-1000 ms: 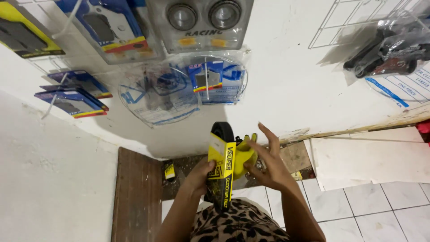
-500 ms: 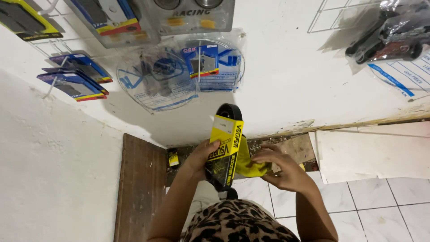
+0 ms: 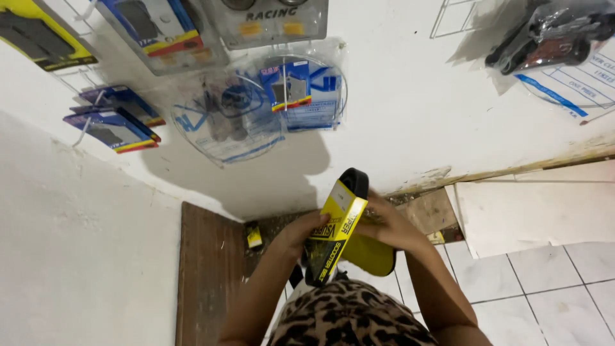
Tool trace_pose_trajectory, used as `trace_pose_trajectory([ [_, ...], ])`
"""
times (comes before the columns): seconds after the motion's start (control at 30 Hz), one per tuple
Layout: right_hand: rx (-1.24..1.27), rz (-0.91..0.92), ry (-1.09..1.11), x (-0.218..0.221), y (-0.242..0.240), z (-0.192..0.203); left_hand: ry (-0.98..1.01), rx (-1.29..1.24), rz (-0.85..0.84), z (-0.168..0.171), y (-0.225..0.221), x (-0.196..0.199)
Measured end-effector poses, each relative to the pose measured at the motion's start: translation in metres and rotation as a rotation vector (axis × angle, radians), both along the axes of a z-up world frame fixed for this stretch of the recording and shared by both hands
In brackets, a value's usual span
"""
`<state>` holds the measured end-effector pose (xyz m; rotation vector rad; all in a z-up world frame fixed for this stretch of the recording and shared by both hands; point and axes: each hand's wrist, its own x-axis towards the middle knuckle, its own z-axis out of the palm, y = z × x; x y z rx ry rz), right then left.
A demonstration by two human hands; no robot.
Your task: Cleaning a motorcycle CVT belt using a yellow cloth.
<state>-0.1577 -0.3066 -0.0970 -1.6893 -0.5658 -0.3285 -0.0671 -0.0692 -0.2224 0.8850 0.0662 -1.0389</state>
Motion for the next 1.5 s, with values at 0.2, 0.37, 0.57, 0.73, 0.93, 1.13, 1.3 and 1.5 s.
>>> trace_pose_trajectory([
  [0.2,0.368,-0.104,0.222,0.010,0.005,-0.049,-0.741,-0.390,-0.138,-0.112,0.031,0.024],
  [0.37,0.484,-0.426,0.248,0.014,0.025,-0.031,-0.325,0.048,-0.050,-0.036,0.034,0.005],
  [0.57,0.574,-0.493,0.232,0.015,0.054,-0.006,-0.465,0.028,-0.056,0.039,0.018,-0.029],
  [0.73,0.506,-0.210,0.401,0.018,0.038,-0.030,-0.259,-0.119,0.100,-0.001,0.020,-0.014],
  [0.93,0.339,-0.156,0.520,0.003,0.024,-0.095,-0.220,-0.107,0.210,-0.020,0.036,-0.003],
  [1.13,0.433,-0.149,0.488,-0.007,0.016,-0.081,-0.235,-0.112,0.245,-0.072,0.043,0.008],
  [1.3,0.265,-0.077,0.470,-0.020,0.010,-0.057,-0.171,-0.088,0.312,-0.089,0.037,0.008],
  [1.5,0.255,-0.149,0.352,-0.007,0.001,-0.059,-0.112,-0.196,0.397,-0.029,0.013,0.001],
])
